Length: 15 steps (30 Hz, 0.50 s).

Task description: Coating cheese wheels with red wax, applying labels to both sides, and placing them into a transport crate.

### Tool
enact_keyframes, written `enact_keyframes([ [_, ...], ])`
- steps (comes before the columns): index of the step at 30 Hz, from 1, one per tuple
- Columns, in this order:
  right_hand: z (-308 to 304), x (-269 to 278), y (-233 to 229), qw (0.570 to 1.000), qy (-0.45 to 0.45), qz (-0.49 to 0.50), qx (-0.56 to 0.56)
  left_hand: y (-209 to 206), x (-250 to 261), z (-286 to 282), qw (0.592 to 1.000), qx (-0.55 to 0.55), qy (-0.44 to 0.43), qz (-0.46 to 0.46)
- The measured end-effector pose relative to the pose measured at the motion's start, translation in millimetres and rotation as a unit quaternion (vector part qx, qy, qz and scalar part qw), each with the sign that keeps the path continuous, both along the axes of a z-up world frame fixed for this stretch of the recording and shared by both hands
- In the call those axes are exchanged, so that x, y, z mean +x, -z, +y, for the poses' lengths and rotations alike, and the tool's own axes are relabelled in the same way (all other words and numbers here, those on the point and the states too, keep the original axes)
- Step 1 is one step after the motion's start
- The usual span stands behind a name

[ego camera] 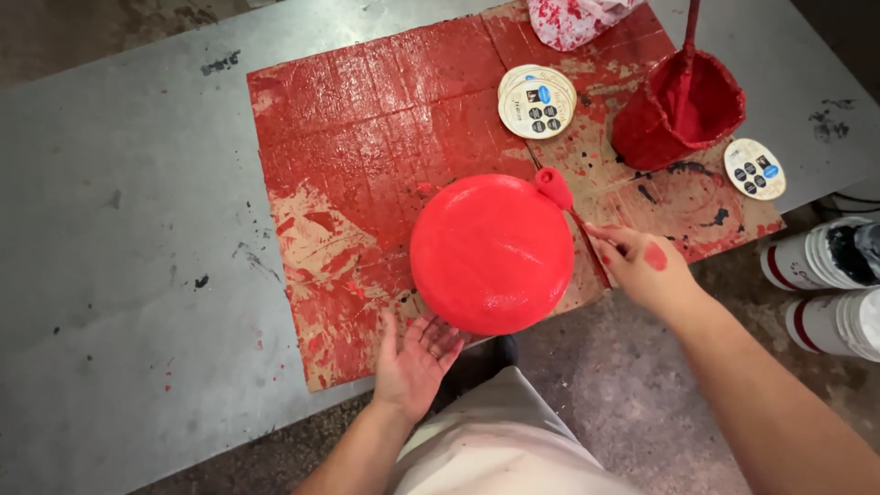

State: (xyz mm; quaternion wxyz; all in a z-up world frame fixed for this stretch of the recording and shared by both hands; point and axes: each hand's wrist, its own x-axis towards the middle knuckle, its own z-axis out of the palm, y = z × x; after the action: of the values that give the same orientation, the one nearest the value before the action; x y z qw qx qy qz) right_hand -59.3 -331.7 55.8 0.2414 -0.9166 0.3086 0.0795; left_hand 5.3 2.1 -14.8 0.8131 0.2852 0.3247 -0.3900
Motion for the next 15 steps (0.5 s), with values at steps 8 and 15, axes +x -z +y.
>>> enact_keyframes([
  [8, -14.4, -131.3, 32.7, 0.952, 0.049, -0.077, 0.293, 5.9, -6.0, 16.0, 0.999, -0.029, 0.006, -0.017],
  [15, 50.9, -107.5, -22.4, 0.877, 0.194, 0.061, 0.434, 8.0, -6.9, 32.4, 0.999, -0.024, -0.029, -0.019],
])
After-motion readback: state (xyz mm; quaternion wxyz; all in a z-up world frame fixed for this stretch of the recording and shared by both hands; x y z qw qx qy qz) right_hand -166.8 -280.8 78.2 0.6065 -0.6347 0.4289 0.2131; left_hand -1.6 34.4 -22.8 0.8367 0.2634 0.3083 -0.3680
